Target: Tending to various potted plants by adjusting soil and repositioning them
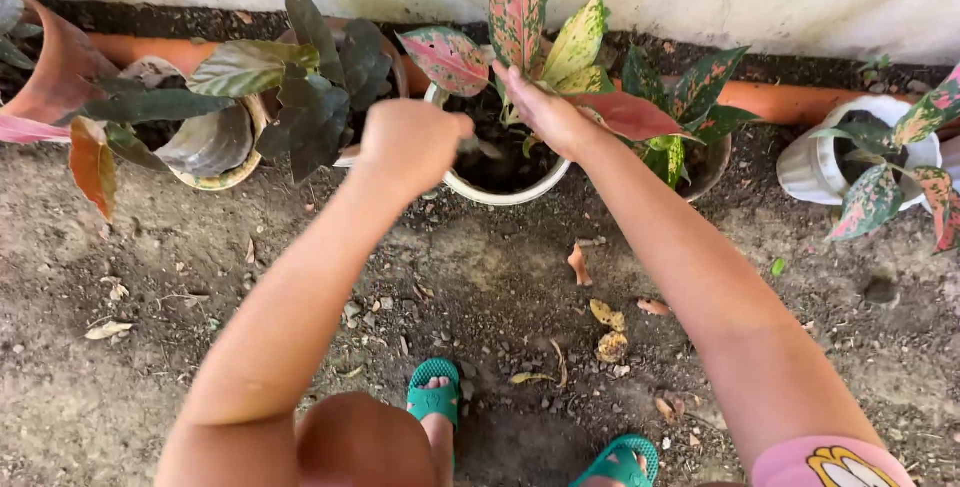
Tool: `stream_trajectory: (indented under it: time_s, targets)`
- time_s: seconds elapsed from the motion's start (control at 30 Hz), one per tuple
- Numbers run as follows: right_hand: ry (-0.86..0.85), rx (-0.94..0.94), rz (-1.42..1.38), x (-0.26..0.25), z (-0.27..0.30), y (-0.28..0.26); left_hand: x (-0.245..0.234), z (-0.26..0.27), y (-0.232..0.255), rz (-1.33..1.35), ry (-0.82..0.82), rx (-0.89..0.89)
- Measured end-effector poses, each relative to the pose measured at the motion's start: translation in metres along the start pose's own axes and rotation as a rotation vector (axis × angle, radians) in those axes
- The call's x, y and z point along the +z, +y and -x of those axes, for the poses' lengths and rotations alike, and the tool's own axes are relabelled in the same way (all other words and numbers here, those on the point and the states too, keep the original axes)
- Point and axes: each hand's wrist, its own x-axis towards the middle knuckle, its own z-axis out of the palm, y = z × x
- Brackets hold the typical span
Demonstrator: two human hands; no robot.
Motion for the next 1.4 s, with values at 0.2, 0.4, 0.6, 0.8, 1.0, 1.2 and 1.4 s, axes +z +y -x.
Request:
stream_trajectory:
  time_s: [0.2,0.4,0.6,0.8,1.0,1.2,1.4]
  targets:
    - [0.011,0.008,-0.026,0.0,-0.006,0.004,0.067,-0.028,0.029,-0.097,-0.087,0.133]
    - [-0.064,-0.004,-0.178,-0.004,-0.007,0.012,0.015,-0.013,0.003,-0.081,-0.02,0.03]
    - [0.015,-0.015,-0.012,0.003,0.004,-0.002,0.058,-0.028,-0.001,-0.12,-0.063,0.098]
    - [0.015,0.017,0.034,-0.006,-0.015,0.022,0.009,-0.029,-0.023,-0.191,0.072,-0.011]
    - [0.058,0.0,-0.077,-0.002,-0.008,0.015,0.095,-0.076,-0.007,-0.086,0.056,-0.005]
    - [0.048,0.034,0.004,0.003,-0.011,0.015,0.062,-0.092,-0.026,-0.088,0.105,-0.228]
    - [0.069,0.011,-0.088,0.002,-0.013,0.014,0.094,-0.073,-0.021,0.011,0.142,-0.265]
